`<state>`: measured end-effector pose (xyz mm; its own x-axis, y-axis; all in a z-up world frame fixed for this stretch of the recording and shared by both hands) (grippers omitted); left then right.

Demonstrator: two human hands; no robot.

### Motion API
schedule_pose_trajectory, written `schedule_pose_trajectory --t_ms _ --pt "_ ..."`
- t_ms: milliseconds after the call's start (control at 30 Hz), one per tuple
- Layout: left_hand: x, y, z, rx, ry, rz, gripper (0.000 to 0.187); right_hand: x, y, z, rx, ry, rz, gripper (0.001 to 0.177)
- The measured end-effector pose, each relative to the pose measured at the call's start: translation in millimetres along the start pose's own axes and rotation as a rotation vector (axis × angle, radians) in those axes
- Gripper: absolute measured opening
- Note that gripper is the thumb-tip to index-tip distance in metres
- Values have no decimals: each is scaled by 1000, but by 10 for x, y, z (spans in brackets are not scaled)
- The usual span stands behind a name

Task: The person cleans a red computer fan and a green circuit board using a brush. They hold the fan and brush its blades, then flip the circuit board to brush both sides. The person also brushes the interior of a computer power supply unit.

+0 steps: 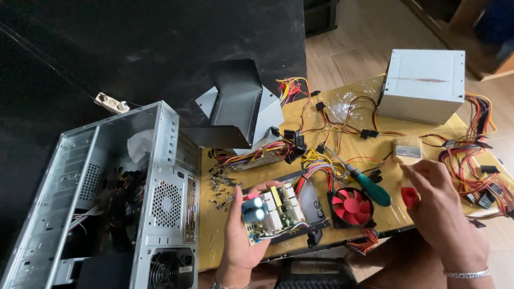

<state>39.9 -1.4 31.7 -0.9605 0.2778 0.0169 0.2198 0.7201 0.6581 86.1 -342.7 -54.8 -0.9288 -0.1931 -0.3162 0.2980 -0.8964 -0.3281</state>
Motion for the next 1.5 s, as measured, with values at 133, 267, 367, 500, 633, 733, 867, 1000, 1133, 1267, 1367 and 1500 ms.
schedule_pose_trajectory --t_ms 133,267,367,500,633,733,867,1000,1133,1267,1367,1500 --pt "1 10 -6 -21 9 14 69 16 -148 7 -39 -112 -94 79" --pt "-14 17 -98 -34 188 50 71 119 -491 149 33 120 56 57" --pt "-4 16 -176 32 424 124 73 223 -789 274 -77 242 88 33" --pt "1 31 -211 23 487 184 60 341 -1133 225 -246 275 272 30" --pt "73 42 -83 -144 363 214 56 354 -1366 91 -191 226 365 33" --pt "118 105 -78 -183 339 256 57 309 -1444 19 -160 198 350 39" --pt "184 182 19 -284 340 326 60 233 -1521 69 -129 176 304 42" --pt "227 167 169 -305 212 342 81 176 -1592 69 -186 127 364 36" --pt "277 176 134 -416 276 265 94 165 -1637 83 -234 119 366 31" --pt "359 81 378 -335 367 210 87 205 -1606 25 -189 85 316 30" --pt "404 7 493 -252 452 166 91 228 -1597 0 -166 88 316 29" --pt "404 -134 673 -101 464 157 60 222 -1635 21 -170 110 331 29"
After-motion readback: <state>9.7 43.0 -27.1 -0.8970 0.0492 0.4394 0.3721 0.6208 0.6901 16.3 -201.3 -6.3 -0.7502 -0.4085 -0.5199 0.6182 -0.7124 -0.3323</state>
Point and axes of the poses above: each hand's wrist, its own x-axis away from the middle knuckle, its own z-axis out of the back of the hand, y = z × x, the point moved 3 cm from there along -x, towards the middle knuckle, and after that the axes turned 11 degrees about -y, right-handed, at the moved point
